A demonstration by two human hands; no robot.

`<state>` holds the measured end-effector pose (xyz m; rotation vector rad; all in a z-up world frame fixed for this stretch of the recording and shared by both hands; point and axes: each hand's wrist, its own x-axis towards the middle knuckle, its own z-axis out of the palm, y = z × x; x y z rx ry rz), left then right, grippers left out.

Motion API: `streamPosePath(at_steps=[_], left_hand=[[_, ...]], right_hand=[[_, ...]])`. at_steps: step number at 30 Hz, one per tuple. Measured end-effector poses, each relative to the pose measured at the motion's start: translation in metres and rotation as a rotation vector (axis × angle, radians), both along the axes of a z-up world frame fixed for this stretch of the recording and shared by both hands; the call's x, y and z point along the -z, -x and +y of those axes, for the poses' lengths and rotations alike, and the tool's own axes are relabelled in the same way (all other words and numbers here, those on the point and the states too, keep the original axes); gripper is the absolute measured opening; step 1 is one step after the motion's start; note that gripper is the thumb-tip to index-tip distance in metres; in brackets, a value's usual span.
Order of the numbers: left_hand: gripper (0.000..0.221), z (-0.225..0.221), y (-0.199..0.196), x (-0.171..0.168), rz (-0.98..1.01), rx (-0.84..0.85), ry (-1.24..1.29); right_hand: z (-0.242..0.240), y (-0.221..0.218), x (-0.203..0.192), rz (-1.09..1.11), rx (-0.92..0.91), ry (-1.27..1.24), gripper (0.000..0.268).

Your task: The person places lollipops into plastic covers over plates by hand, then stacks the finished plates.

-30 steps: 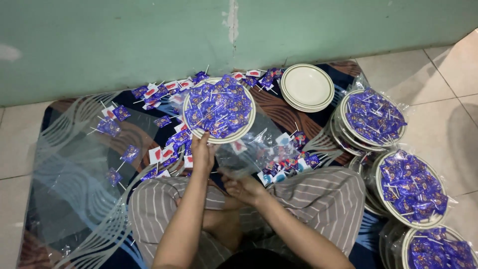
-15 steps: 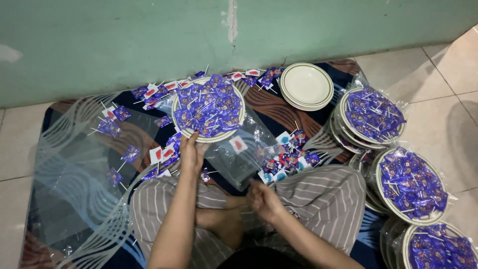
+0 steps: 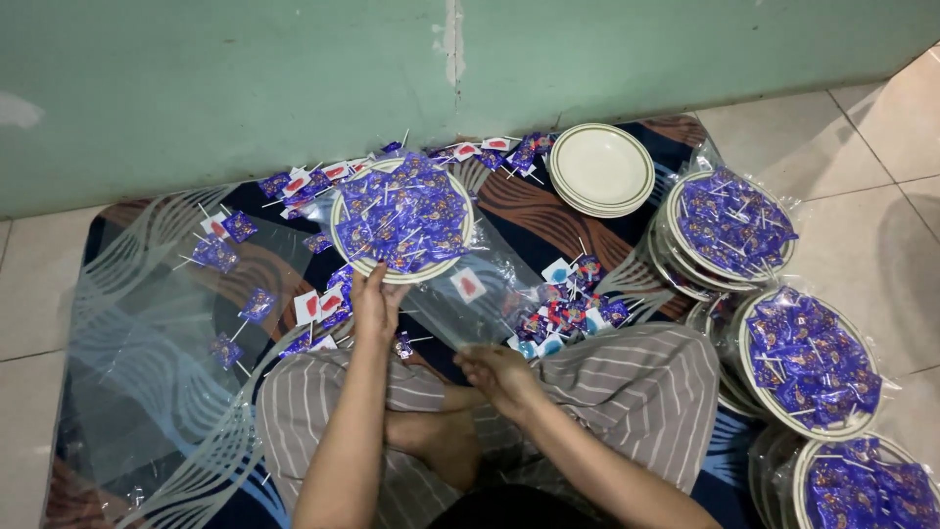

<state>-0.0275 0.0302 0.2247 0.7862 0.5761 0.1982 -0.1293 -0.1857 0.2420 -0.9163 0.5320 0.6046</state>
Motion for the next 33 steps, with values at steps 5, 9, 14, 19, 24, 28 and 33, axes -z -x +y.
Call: streamPosePath(at_steps=[5, 9, 14, 19, 24, 28, 33], left_hand=[[0.044, 0.006, 0.011, -0.018, 0.014, 0.012, 0.034], [0.034, 0.012, 0.008, -0.008, -0.039, -0.043, 0.096], [0.047, 0.005, 0.009, -0.016, -0.005, -0.034, 0.084], [0.031, 0.006, 0.008, 0.003, -0.097, -0.026, 0.088], [0.040, 0.012, 0.011, -0.010, 0.008, -0.040, 0.048], [0.034, 0.026, 0.009, 0.000, -0.019, -0.069, 0.120], [0.034, 0.043, 0.007, 0.024, -0.001, 0.068, -0.039]], right_hand=[[-0.027, 0.020, 0.030, 0.017, 0.059, 0.049, 0.011], [-0.035, 0.029, 0.047, 0.116, 0.167, -0.007, 0.014], [0.008, 0.024, 0.017, -0.002, 0.202, -0.005, 0.030], [0.019, 0.026, -0.013, -0.378, 0.012, 0.362, 0.024], [0.002, 0.035, -0.011, -0.329, -0.100, 0.293, 0.039], [-0.025, 0.028, -0.013, -0.449, -0.001, 0.467, 0.027], [-0.087, -0.066, -0.001, -0.501, 0.184, 0.744, 0.058]])
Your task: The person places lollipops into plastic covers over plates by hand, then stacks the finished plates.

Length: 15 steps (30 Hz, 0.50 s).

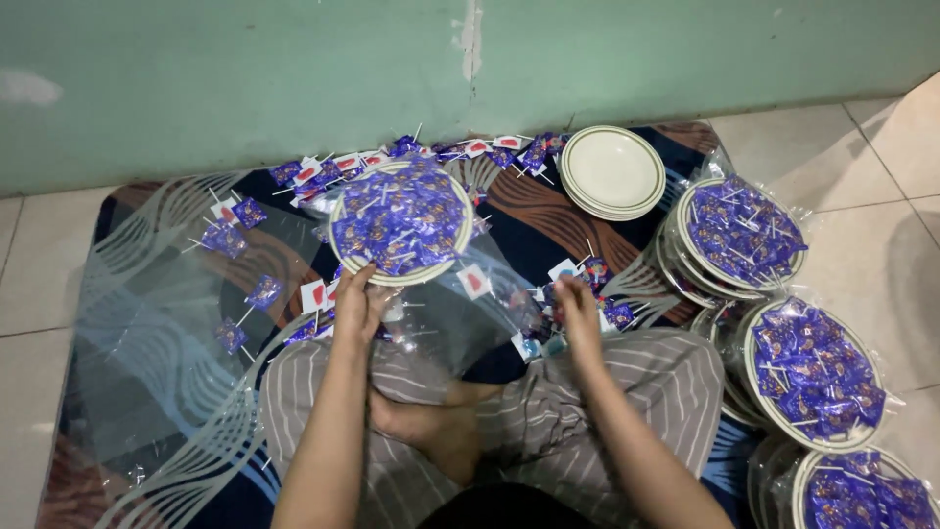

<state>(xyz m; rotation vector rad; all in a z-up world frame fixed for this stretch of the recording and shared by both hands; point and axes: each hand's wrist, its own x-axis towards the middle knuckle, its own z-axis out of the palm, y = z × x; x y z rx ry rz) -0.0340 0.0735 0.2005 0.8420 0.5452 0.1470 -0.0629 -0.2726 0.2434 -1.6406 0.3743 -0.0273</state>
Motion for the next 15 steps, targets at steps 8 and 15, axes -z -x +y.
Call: streamPosePath(at_steps=[8, 15], left_hand=[[0.036, -0.014, 0.014, -0.007, 0.065, 0.093, -0.084], [0.035, 0.003, 0.010, 0.024, 0.063, 0.095, -0.111]], right_hand=[[0.018, -0.012, -0.014, 0.155, -0.571, 0.066, 0.046], [-0.033, 0.003, 0.016, 0.370, -0.884, -0.107, 0.026]])
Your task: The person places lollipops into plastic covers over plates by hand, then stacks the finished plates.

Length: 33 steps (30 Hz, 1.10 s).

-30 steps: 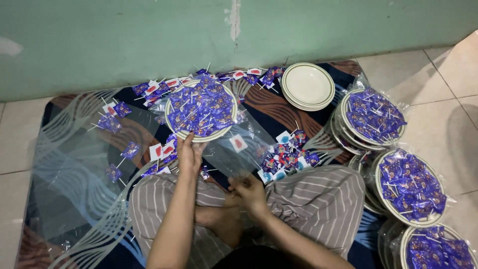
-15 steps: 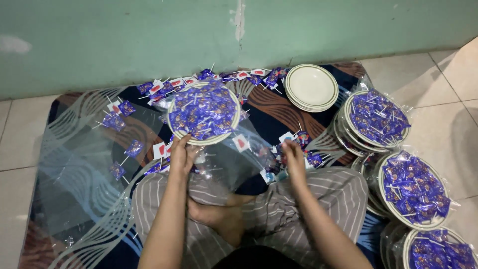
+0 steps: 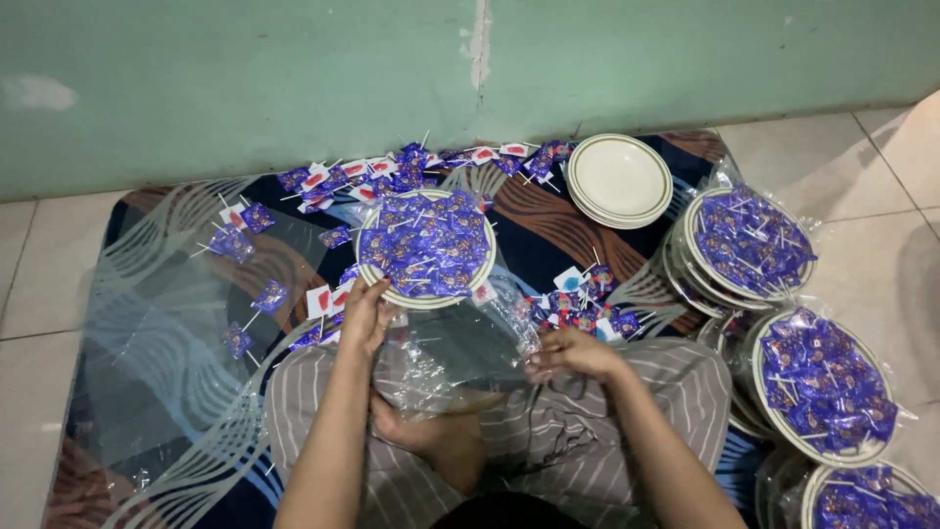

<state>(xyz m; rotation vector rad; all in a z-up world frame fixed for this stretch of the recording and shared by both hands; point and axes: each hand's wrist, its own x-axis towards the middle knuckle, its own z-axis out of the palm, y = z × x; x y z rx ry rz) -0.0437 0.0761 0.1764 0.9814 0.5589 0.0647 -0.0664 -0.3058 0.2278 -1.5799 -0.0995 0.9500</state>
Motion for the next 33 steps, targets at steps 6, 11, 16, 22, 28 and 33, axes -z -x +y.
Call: streamPosePath(at_steps=[6, 11, 16, 22, 28, 33], left_hand=[[0.036, -0.009, 0.006, -0.025, 0.013, 0.052, -0.014], [0.036, -0.010, 0.002, -0.012, 0.005, 0.043, 0.007], [0.036, 0.000, 0.006, 0.001, -0.031, 0.091, 0.042], [0.036, -0.017, 0.011, -0.045, -0.051, 0.241, 0.050], [0.028, -0.007, 0.005, -0.034, -0.032, 0.327, 0.043], [0.040, -0.015, 0.013, -0.074, -0.098, 0.392, 0.021]], right_hand=[[0.008, -0.019, -0.044, -0.008, 0.372, 0.031, 0.077], [0.022, -0.029, -0.016, -0.186, 0.376, 0.032, 0.050], [0.039, -0.026, -0.003, -0.301, 0.204, 0.169, 0.027], [0.056, -0.097, 0.119, -0.227, 0.495, 0.193, 0.026], [0.093, -0.066, -0.040, 0.374, 0.889, -0.507, 0.050], [0.080, -0.082, -0.024, 0.170, 0.953, -0.392, 0.051]])
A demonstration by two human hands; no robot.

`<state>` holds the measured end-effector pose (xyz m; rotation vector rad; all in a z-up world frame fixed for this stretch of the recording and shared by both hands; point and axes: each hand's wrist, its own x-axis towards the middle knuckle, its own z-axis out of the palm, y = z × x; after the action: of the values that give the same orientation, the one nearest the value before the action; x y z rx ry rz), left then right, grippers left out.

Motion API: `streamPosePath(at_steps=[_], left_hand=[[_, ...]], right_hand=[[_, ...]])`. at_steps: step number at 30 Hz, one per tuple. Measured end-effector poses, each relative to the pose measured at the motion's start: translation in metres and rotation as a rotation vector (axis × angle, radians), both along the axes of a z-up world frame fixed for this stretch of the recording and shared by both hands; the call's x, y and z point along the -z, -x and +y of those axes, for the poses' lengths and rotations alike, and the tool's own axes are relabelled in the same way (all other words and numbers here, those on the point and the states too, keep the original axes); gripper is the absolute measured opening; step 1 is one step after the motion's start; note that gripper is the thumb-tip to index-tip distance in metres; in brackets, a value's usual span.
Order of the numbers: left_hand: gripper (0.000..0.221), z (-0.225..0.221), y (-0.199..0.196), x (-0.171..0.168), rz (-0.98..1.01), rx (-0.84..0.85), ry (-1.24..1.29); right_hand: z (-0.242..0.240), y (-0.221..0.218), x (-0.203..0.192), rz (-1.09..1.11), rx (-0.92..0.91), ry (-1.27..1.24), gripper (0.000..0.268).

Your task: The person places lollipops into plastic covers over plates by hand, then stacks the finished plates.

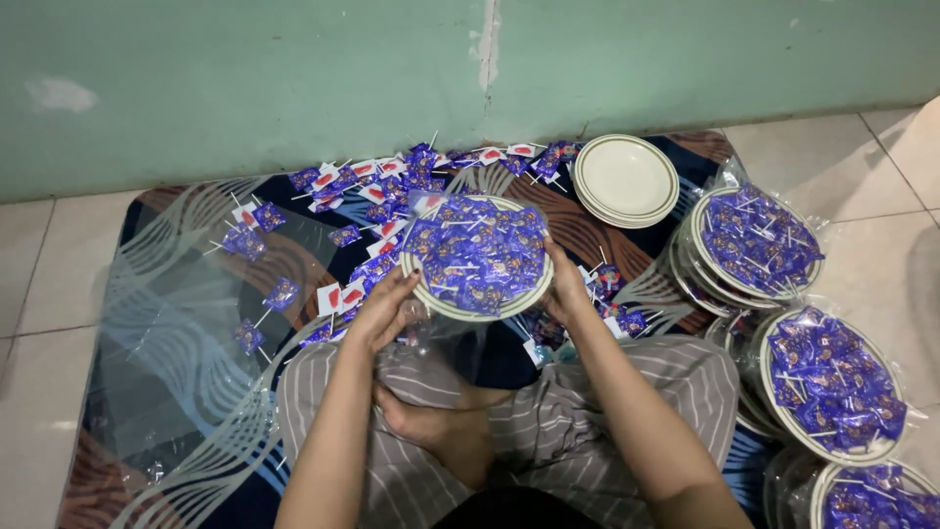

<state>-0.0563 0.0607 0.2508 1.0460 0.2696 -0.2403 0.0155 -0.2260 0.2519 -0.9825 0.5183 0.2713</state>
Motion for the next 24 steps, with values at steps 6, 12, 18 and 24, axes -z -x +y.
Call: streamPosePath(at_steps=[6, 12, 18, 24], left_hand=[[0.067, -0.007, 0.022, -0.025, -0.194, 0.192, -0.341], [0.014, -0.004, 0.006, 0.070, 0.029, 0.009, -1.107], [0.059, -0.047, 0.027, -0.024, 0.112, -0.062, 0.023], [0.071, -0.079, 0.016, -0.062, 0.009, -0.082, 0.135]], right_hand=[[-0.012, -0.006, -0.006, -0.058, 0.090, 0.013, 0.051], [-0.030, -0.014, 0.014, -0.069, 0.228, -0.021, 0.046], [-0.036, -0.014, 0.024, -0.106, 0.304, -0.052, 0.048], [-0.027, 0.020, 0.007, -0.098, 0.257, -0.003, 0.047]])
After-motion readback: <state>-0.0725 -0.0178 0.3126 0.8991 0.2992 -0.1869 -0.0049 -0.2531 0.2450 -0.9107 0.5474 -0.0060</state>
